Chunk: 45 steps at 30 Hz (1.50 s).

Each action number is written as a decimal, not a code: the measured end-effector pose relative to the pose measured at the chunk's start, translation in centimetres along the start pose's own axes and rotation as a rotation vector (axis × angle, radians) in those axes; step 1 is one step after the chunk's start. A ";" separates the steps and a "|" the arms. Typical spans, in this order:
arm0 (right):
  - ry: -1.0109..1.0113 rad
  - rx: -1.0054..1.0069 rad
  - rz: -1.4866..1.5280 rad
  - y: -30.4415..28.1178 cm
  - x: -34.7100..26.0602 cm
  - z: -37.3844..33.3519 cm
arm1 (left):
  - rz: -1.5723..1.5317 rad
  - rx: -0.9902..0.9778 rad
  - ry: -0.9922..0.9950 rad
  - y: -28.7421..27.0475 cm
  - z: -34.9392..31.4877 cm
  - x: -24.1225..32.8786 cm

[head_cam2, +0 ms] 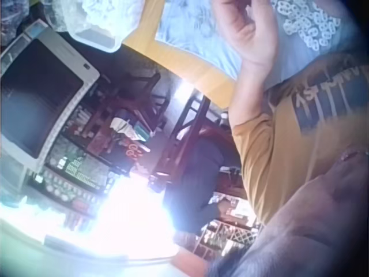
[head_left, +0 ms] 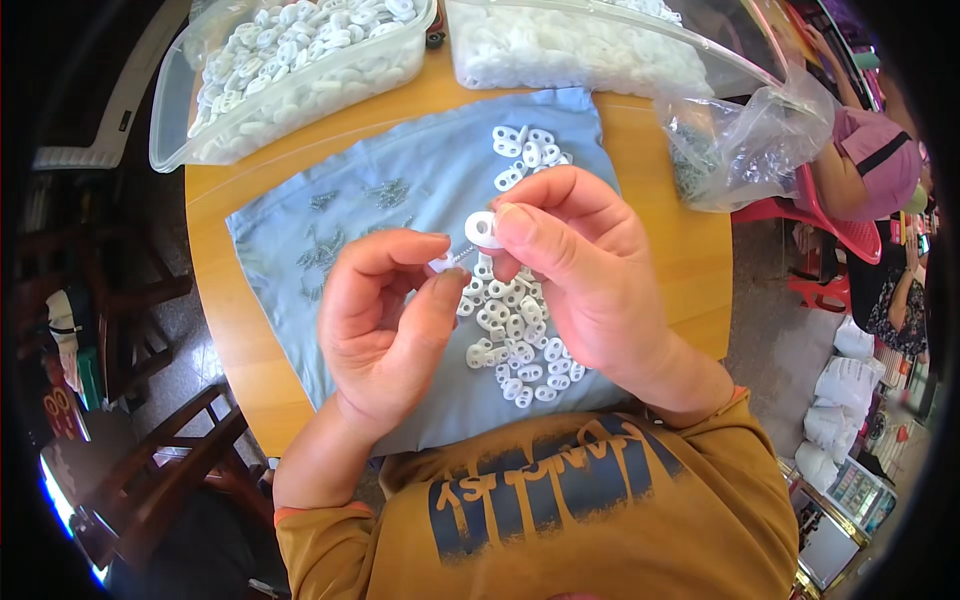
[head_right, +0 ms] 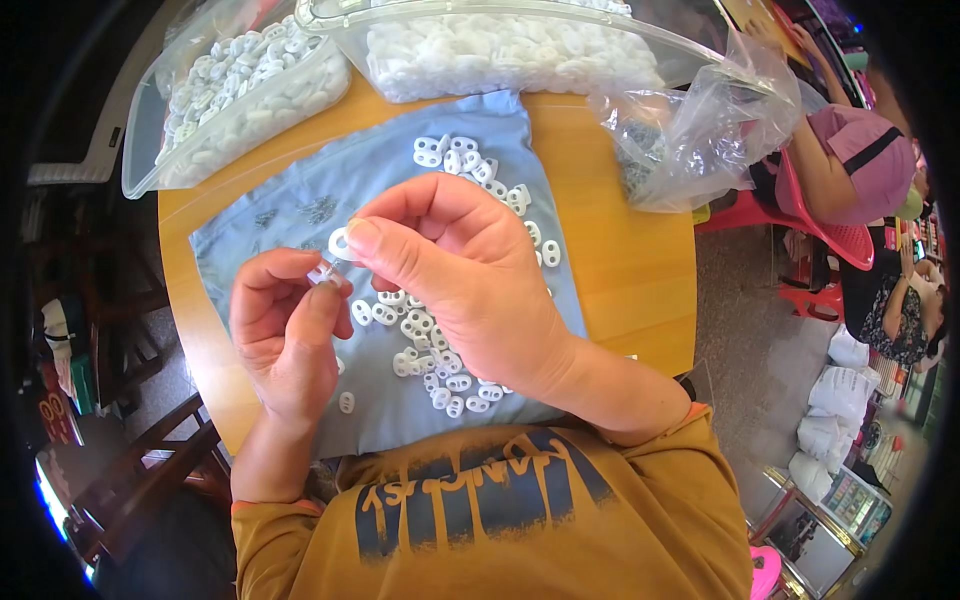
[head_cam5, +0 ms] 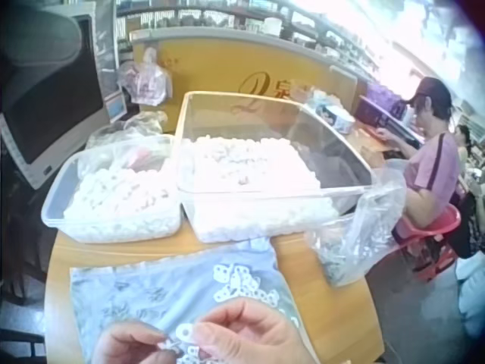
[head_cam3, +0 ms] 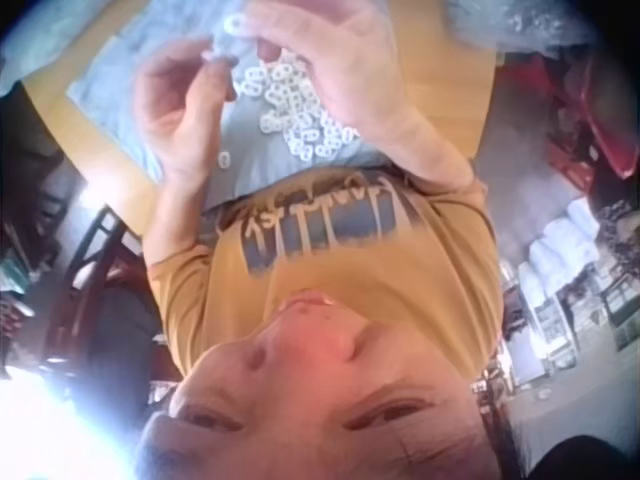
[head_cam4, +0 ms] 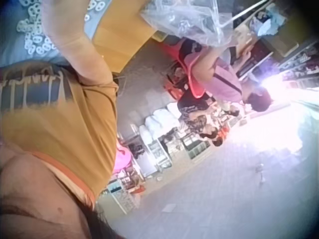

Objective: The person assembles plastic curtain sliders by picking up small metal pins and inserting them into holes in the white plastic sliders one at a time.

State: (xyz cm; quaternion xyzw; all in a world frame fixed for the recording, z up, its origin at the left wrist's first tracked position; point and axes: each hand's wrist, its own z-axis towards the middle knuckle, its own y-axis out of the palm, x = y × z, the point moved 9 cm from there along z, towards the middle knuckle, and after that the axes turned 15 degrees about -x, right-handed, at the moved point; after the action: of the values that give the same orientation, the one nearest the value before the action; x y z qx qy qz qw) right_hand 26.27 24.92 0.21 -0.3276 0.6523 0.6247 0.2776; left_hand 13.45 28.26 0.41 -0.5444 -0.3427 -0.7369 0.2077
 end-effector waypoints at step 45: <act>-0.551 -0.095 -0.906 2.6 -3.0 -1.4 | -0.057 -0.024 -0.071 1.3 -0.3 -0.5</act>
State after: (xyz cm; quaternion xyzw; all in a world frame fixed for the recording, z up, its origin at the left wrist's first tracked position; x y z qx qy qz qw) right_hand 26.22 23.83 4.31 -0.4123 0.3193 0.5337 0.6657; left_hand 14.27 27.15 0.23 -0.5628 -0.3564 -0.7267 0.1679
